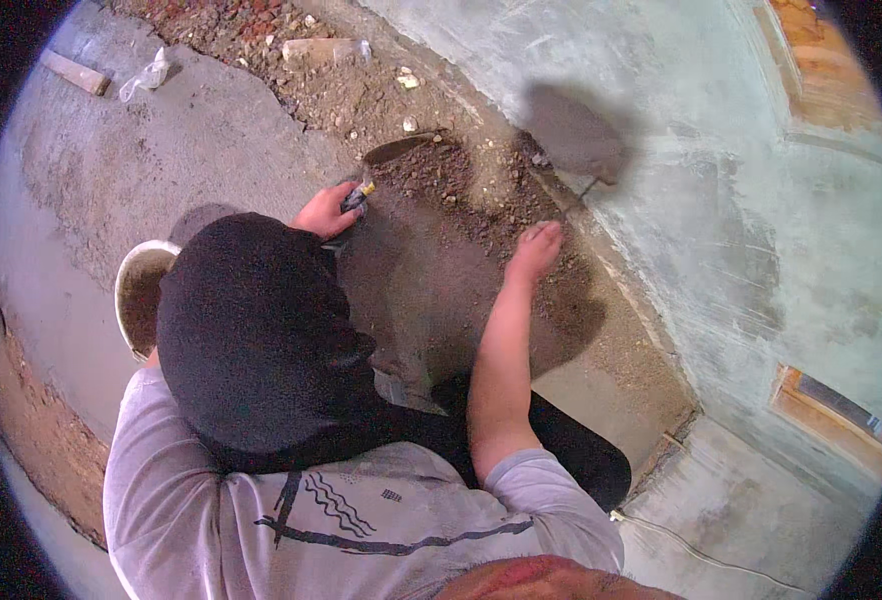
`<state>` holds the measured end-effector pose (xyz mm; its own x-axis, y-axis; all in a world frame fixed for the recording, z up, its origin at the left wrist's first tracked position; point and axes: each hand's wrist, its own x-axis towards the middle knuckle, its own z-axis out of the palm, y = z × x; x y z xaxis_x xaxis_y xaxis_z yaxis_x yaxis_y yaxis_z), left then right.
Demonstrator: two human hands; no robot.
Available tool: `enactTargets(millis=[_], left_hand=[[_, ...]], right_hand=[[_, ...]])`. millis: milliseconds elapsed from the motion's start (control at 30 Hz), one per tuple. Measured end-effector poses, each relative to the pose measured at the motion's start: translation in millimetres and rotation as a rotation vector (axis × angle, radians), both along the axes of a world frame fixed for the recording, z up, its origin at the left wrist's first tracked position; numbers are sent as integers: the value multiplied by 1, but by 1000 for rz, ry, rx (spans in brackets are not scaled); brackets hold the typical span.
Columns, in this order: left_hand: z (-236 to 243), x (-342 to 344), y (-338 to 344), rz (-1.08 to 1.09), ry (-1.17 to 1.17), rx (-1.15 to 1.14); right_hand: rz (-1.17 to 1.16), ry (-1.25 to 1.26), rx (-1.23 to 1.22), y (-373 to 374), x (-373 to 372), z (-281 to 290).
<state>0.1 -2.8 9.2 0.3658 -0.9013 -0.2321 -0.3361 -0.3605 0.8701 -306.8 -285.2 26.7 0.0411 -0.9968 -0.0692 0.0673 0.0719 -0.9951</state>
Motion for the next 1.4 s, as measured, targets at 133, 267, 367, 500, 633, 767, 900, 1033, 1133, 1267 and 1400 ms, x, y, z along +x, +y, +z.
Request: enactTargets(millis=[133, 267, 367, 500, 633, 767, 900, 1033, 1133, 1267, 1400], left_hand=[[-2, 0, 1, 15, -48, -85], [-1, 1, 3, 1, -54, -69], [0, 0, 3, 7, 11, -46], [-6, 0, 2, 13, -2, -80], [-14, -2, 2, 17, -18, -103], [-15, -3, 2, 61, 2, -46], [-9, 0, 3, 23, -17, -103], [-7, 0, 4, 19, 6, -101], [-9, -1, 2, 28, -25, -95], [-16, -1, 2, 34, 30, -12], [-22, 0, 3, 34, -43, -129]], right_hand=[[137, 322, 387, 53, 3, -47], [81, 234, 620, 84, -1, -62], [-79, 91, 588, 68, 7, -39], [-82, 49, 257, 26, 18, 10], [6, -41, -50, 7, 13, 16], [54, 292, 53, 27, 6, -47], [129, 677, 270, 74, -9, -96], [63, 585, 136, 67, 9, -66], [69, 334, 68, 37, 28, -3], [134, 31, -28, 19, 33, 51], [136, 215, -19, 38, 22, 16]])
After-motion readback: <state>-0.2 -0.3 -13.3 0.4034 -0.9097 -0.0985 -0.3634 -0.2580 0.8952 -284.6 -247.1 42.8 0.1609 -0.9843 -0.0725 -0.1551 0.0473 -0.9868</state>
